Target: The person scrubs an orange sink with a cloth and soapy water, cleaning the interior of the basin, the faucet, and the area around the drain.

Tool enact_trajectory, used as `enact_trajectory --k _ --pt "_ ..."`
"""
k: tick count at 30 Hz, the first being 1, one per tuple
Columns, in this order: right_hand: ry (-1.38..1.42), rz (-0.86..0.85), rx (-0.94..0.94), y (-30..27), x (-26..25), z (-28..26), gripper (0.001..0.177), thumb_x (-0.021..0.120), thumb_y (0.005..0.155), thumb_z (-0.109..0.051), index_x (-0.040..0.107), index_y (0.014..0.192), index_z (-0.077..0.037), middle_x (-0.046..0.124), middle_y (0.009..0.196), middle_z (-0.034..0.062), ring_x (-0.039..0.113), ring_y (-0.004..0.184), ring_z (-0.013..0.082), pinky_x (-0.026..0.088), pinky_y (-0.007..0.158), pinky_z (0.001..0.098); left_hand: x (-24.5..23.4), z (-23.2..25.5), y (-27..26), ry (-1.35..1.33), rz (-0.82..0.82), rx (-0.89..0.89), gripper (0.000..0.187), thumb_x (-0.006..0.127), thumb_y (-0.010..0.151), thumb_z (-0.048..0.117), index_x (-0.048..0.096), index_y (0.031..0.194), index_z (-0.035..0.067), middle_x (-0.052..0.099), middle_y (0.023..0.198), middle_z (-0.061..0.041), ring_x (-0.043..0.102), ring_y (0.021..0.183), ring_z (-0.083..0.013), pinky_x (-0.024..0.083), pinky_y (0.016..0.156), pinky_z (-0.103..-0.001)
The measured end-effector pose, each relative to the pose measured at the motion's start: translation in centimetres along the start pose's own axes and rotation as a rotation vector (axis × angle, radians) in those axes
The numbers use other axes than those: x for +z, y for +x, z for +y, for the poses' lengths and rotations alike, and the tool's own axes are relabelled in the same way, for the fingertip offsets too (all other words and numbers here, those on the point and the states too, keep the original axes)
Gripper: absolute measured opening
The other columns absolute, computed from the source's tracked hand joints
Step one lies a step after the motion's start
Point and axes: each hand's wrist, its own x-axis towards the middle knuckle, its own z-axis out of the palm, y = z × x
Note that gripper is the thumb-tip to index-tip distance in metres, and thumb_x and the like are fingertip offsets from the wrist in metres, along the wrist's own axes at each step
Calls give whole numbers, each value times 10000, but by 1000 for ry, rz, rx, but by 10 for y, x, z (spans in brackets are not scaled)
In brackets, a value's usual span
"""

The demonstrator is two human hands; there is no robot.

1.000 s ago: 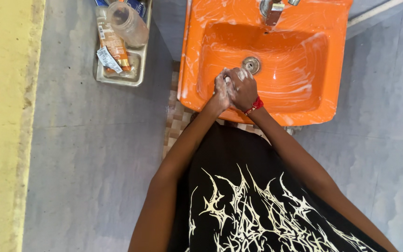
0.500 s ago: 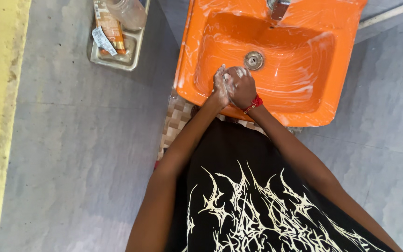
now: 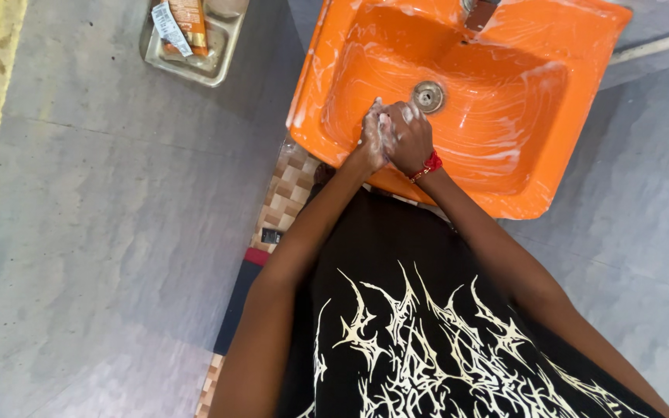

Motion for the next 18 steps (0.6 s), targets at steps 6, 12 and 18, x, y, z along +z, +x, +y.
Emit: enact_trajectory --k 6,12,18 --pt "53 -15 31 0 -11 10 251 591 977 -124 657 1179 9 671 1140 223 633 1065 419 515 942 514 4 -10 27 34 20 -1 677 228 1020 649 575 1222 103 647 1145 -101 643 992 -237 570 843 -406" --pt "-10 34 15 -9 -18 21 361 568 959 -190 658 1254 -1 676 1243 231 615 1194 447 470 1049 562 -34 -25 81 44 -38 60 615 252 1062 593 545 1286 101 619 1231 -108 620 1087 -252 573 879 -405" --pt "26 58 6 -4 -12 44 319 621 954 -205 684 1190 0 680 1182 242 629 1134 450 500 995 538 -52 -41 108 64 -122 133 720 135 1033 631 443 1421 109 568 1328 -115 601 1145 -246 577 934 -408"
